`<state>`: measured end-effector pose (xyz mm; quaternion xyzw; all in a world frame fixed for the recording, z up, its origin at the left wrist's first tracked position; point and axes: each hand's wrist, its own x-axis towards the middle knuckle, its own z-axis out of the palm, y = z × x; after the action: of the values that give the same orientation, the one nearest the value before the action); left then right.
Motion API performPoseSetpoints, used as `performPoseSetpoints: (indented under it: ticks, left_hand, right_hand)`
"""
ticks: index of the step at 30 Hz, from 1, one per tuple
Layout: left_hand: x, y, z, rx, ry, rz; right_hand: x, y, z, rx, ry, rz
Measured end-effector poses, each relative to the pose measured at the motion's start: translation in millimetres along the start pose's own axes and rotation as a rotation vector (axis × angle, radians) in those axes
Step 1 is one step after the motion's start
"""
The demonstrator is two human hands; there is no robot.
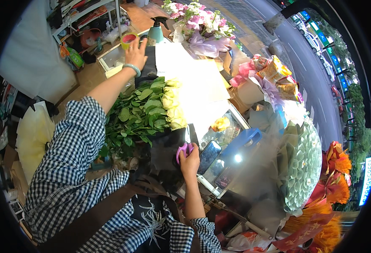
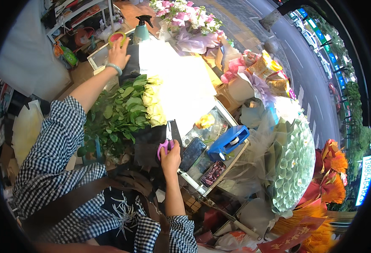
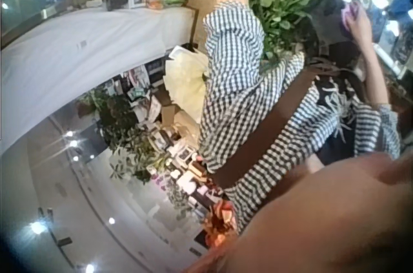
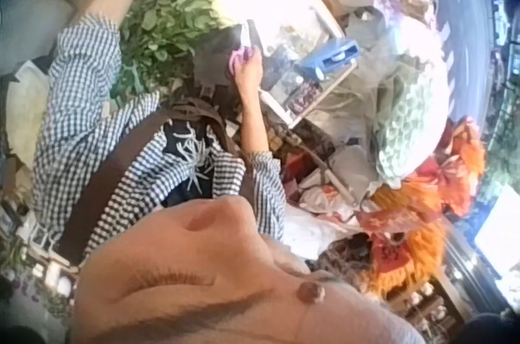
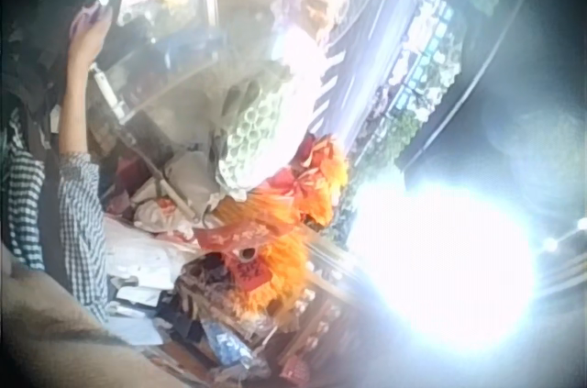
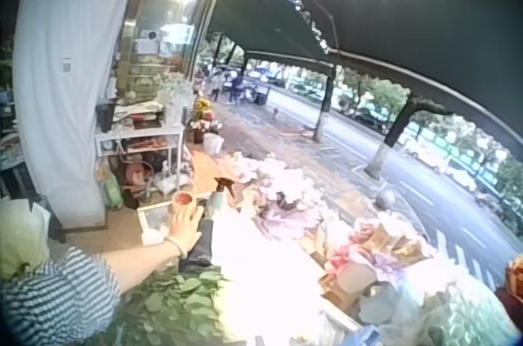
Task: The person arranges yellow roses into a floral foam base wrapped in white paper. They use scissors to trim the stems and remove excess leaves before placing the flowers into the arrangement.
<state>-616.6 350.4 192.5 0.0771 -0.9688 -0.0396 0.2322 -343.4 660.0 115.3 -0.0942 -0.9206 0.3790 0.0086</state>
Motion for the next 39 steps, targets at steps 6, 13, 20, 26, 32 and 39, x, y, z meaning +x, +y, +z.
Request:
performPoseSetpoints:
  ticks: [6, 13, 20, 26, 32, 39]
  left_hand:
    - [-106.0, 26.7, -29.8, -0.620, 0.160, 0.407]
    - [-234.1, 41.8, -52.9, -0.645, -0.224, 0.450]
    - [-233.9, 51.1, -43.9, -0.487, -0.186, 0.502]
    - [-234.0, 50.3, -48.1, -0.493, -0.195, 0.497]
    - [-233.6, 51.5, -48.6, -0.506, -0.209, 0.455]
    - [-232.5, 50.7, -49.1, -0.484, -0.232, 0.436]
  right_hand:
    - [-4.8, 3.1, 15.6, -0.221, 0.025, -0.066]
    - [23.5, -0.5, 3.4, -0.591, -0.203, -0.196]
    - [117.4, 40.4, -69.3, -0.489, 0.233, -0.217]
    - [171.5, 73.5, -67.7, -0.511, -0.023, -0.121]
    - [170.3, 88.4, -58.4, -0.287, 0.066, -0.136]
    - [169.1, 97.3, -49.9, -0.120, 0.159, -0.163]
